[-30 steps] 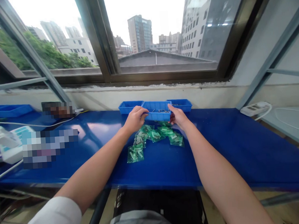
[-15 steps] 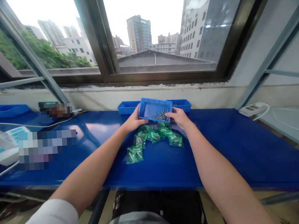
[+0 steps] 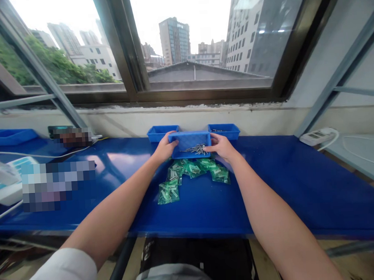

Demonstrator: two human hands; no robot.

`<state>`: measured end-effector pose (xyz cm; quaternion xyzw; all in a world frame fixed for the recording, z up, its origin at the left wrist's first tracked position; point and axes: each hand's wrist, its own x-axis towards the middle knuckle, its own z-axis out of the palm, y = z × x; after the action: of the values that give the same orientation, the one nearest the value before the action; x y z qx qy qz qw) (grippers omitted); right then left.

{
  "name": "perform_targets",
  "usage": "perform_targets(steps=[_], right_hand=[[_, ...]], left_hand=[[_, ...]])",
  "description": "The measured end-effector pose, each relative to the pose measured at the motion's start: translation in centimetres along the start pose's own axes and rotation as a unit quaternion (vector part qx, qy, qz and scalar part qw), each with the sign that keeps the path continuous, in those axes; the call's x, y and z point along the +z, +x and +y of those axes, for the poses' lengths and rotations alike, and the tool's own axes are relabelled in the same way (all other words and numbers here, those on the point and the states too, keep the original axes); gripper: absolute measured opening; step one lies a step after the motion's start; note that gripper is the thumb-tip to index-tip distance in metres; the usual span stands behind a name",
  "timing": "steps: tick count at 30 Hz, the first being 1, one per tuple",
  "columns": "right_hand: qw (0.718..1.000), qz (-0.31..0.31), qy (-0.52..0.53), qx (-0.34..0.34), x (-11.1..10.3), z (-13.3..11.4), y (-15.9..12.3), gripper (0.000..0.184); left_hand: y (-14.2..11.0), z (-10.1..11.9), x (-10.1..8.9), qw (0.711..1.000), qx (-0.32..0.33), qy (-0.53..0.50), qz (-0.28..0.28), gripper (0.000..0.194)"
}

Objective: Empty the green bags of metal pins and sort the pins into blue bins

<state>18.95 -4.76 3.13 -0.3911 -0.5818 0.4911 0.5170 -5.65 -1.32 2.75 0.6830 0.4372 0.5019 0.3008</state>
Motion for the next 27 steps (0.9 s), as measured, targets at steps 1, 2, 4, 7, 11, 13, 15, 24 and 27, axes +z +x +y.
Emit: perform_targets(steps=[1,2,4,7,11,13,15,24,27], right_hand=[[1.000,0.000,-0.009,0.000,0.0,0.0,0.0,0.077],[1.000,-0.001,-0.017,0.003,0.0,-0.1,-0.1,0.075],[1.000,-0.001,-0.029,0.007,0.1,-0.3,-0.2,0.072],[0.999,0.001,-0.039,0.002,0.1,-0.5,-0.2,0.066],[0.999,0.005,-0.043,-0.010,0.0,-0.3,0.0,0.062],[0.999,0.009,-0.035,-0.014,0.0,-0.2,0.0,0.060],[0.999,0.010,-0.030,-0.018,0.0,-0.1,0.1,0.059],[0.997,0.005,-0.054,-0.048,0.0,-0.2,0.1,0.057],[0.995,0.011,-0.070,-0.063,0.2,-0.5,0.0,0.057]], left_hand=[[-0.2,0.4,0.0,1.000,0.013,0.016,0.000,0.047],[-0.4,0.8,0.0,0.999,0.028,0.032,0.000,0.046],[-0.7,1.4,0.1,0.996,0.065,0.065,0.001,0.044],[-1.1,1.9,0.1,0.986,0.122,0.109,0.006,0.041],[-1.4,2.0,0.0,0.974,0.178,0.138,0.002,0.040],[-1.6,1.9,-0.1,0.970,0.191,0.148,-0.007,0.040],[-1.7,1.8,-0.3,0.968,0.195,0.157,-0.015,0.040],[-1.9,1.5,-0.9,0.970,0.165,0.172,-0.054,0.047],[-1.9,1.6,-0.9,0.973,0.166,0.154,-0.049,0.046]])
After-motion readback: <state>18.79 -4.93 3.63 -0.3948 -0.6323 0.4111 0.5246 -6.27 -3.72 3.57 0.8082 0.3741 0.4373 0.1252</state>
